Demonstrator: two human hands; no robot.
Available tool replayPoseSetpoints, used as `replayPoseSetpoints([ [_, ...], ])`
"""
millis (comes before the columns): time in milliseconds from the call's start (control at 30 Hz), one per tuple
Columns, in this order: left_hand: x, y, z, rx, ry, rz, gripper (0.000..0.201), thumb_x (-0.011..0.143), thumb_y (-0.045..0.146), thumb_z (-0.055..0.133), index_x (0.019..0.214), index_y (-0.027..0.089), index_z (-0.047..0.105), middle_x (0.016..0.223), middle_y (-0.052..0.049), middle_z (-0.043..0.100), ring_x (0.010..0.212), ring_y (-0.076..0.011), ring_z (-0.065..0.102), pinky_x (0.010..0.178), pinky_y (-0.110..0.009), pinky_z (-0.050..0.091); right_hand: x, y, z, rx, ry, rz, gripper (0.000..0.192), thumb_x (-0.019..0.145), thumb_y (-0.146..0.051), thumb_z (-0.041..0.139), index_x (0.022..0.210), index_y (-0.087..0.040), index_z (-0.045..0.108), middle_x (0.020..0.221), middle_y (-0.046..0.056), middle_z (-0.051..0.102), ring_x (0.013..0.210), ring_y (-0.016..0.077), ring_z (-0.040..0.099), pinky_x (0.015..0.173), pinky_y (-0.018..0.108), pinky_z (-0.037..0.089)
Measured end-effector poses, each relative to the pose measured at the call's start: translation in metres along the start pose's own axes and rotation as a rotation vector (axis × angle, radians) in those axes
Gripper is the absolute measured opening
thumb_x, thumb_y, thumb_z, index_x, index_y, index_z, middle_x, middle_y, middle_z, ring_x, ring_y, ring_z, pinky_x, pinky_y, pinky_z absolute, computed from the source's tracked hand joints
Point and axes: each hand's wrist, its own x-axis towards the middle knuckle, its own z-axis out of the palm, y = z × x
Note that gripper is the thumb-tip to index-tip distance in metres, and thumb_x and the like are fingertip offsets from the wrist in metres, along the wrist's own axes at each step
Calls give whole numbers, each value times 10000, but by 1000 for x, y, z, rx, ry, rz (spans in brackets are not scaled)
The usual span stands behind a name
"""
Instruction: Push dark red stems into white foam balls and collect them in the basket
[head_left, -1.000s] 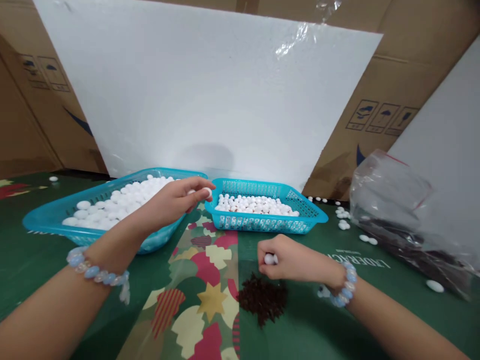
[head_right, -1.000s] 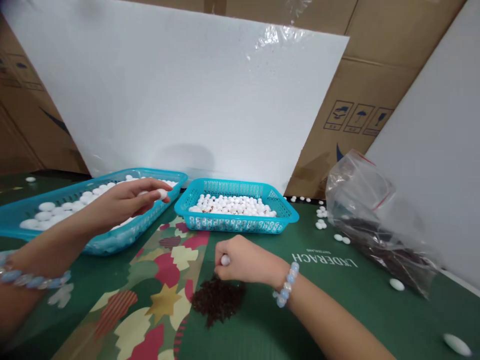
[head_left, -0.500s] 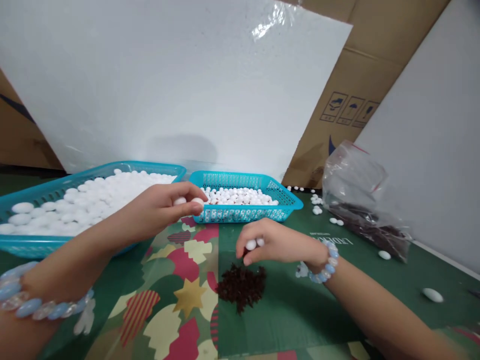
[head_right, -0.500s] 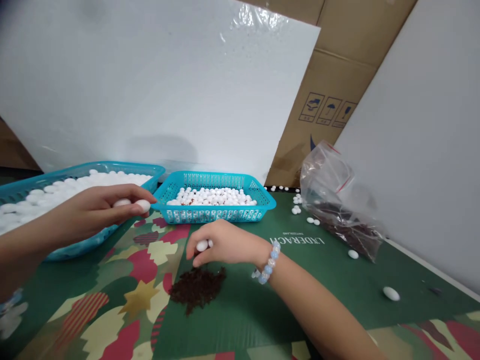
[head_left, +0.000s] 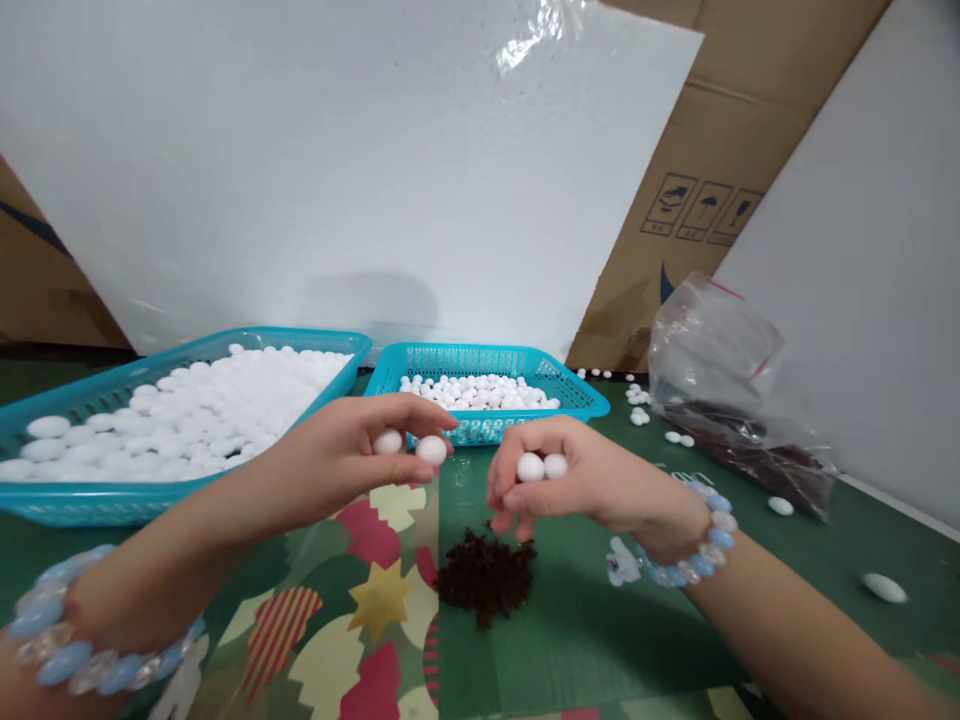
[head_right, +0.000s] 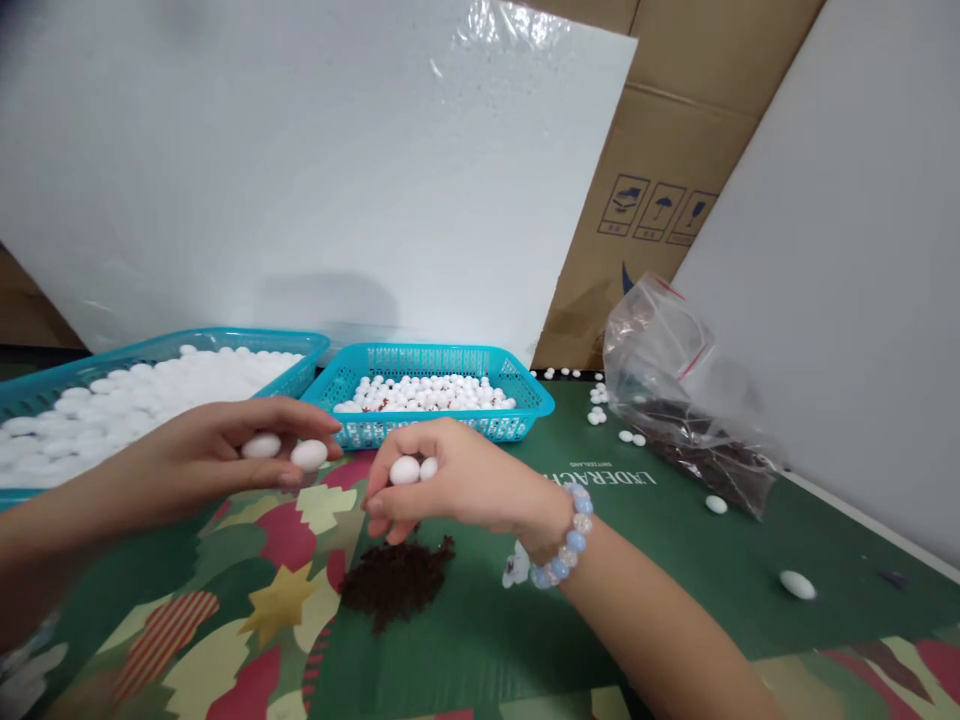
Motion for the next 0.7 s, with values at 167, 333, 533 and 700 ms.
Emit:
replayPoseSetpoints([
  [167, -2, 4, 3, -94, 29, 36, 145, 550, 328, 493, 623, 207, 526, 558, 28, 488, 452, -72, 380, 394, -171, 304, -2, -4, 5, 159, 52, -50, 92, 573, -142, 532, 543, -139, 445, 402, -72, 452, 347, 12, 439, 316, 90, 356],
  [333, -4, 8, 6, -153, 2, 66, 135, 596, 337, 446, 614, 213, 497, 488, 45, 411, 381, -44, 309, 345, -157, 253, -3, -3, 8, 235, 69, -162, 73, 556, -126, 556, 539, -141, 487, 415, -70, 467, 357, 3, 428, 308, 72, 330],
  [533, -7, 10, 7, -193, -62, 7, 187, 599, 384, 433, 671, 225, 501, 521, 30, 395, 396, -55, 308, 351, -175, 265, -7, -6, 10, 294, 21, -160, 119, 527, -54, 563, 585, -156, 545, 522, -55, 520, 444, -1, 459, 381, 74, 348],
  [700, -11, 11, 12, -226, -46, 34, 156, 610, 351, 441, 696, 239, 506, 571, 30, 396, 415, -50, 318, 349, -160, 280, -8, -8, 14, 266, 60, -228, 121, 546, -35, 528, 565, -154, 538, 558, -48, 519, 521, 7, 471, 470, 98, 368],
])
